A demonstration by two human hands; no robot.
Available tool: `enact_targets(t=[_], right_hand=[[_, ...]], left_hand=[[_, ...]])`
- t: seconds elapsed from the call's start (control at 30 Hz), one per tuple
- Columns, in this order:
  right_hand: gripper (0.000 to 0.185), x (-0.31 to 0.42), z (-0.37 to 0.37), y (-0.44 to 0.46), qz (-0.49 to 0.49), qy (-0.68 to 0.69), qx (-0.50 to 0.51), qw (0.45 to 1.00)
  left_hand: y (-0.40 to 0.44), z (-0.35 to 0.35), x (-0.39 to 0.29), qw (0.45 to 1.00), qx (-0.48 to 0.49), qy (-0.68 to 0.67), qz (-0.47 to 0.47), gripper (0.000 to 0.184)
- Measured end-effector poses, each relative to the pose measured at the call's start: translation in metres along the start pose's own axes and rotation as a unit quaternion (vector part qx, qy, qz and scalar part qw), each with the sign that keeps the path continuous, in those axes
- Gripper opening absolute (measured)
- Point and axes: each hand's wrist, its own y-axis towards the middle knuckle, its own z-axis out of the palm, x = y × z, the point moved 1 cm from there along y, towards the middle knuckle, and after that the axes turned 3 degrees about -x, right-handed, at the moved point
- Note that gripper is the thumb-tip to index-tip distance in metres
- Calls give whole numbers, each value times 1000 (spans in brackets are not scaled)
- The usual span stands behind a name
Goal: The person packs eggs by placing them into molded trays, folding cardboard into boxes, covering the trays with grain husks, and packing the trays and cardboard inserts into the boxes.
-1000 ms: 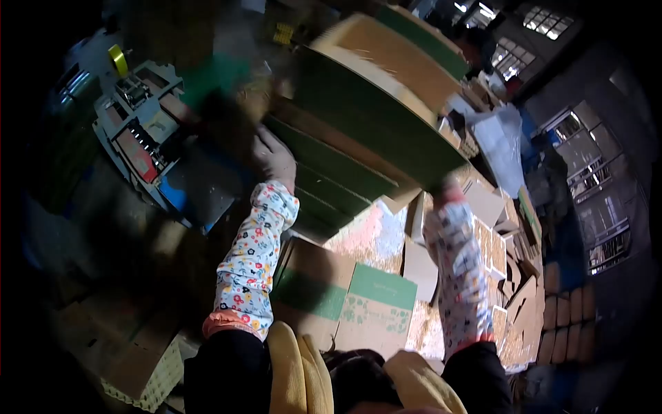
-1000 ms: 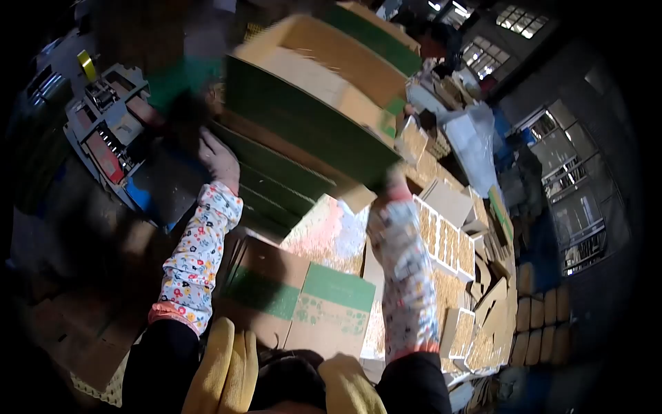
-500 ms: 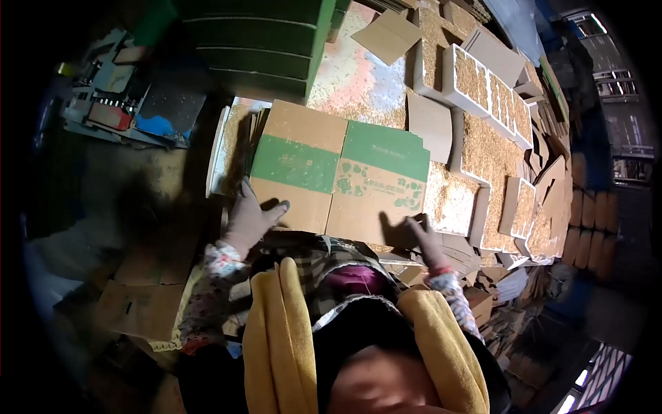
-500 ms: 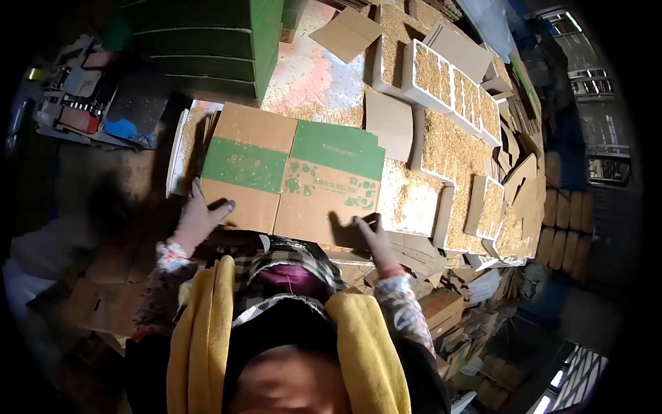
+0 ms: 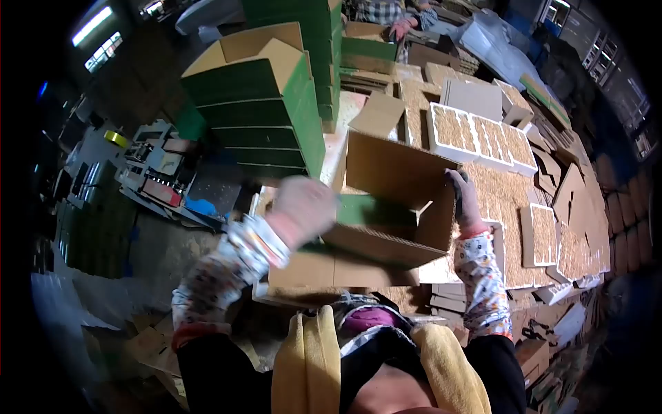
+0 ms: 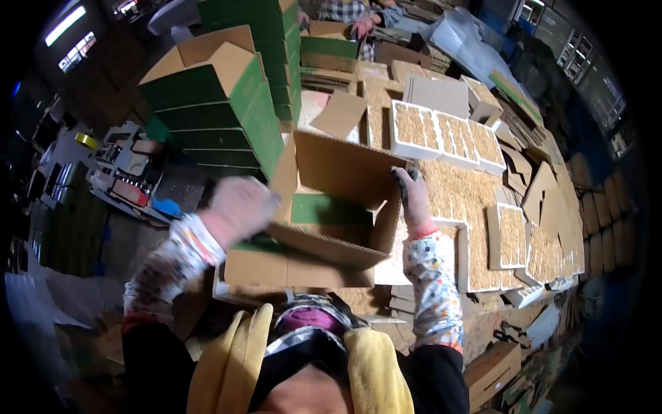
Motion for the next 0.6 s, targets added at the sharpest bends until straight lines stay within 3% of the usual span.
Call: enact_targets(t=[0.03, 0.1, 0.13, 0.17, 0.23, 0.27, 0.33, 0.37, 0.4, 0.43, 0.47, 0.5, 0.57, 0.6], right_hand=[[51, -2, 16, -1, 14, 15, -12, 1000], [76, -7, 63, -17, -169, -248, -51, 952], [93, 7, 70, -22, -162, -193, 53, 966], [93, 7, 69, -23, -138, -184, 67, 971], [93, -24, 42, -8, -222, -495, -29, 840], [89, -36, 34, -4, -273, -557, -30, 783], [76, -27, 26, 9, -159, -374, 136, 903], [62, -10, 14, 33, -56, -413, 271, 867], [49, -6, 7, 47, 80, -196, 359, 909], [45, 53, 12, 39, 156, -305, 364, 866], [46, 60, 6, 52, 160, -284, 318, 890], [47, 64, 7, 68, 121, -229, 277, 925], [52, 65, 43, 65, -105, -176, 240, 949], [67, 58, 51, 30, -161, -356, 248, 887]], left_hand=[[-3, 5, -16, 994, -12, -96, 46, 40], [11, 2, -16, 979, -30, -198, 35, 50], [15, 11, -10, 939, 107, -326, 27, 51], [17, 16, -6, 866, 229, -445, 17, 53], [-12, 17, -24, 854, 27, -410, 319, 60], [-27, 28, -33, 914, -6, -328, 239, 74], [-22, 50, -24, 943, -86, -321, -20, 93], [-7, 67, -6, 897, -126, -379, -191, 93], [9, 101, 4, 813, -130, -491, -284, 72], [22, 131, 7, 714, -154, -643, -230, 64], [35, 162, 9, 585, -161, -775, -176, 57], [23, 118, 9, 533, -92, -826, -160, 53], [33, 134, 30, 591, -26, -800, -100, 56], [39, 142, 40, 620, 5, -781, -68, 58]])
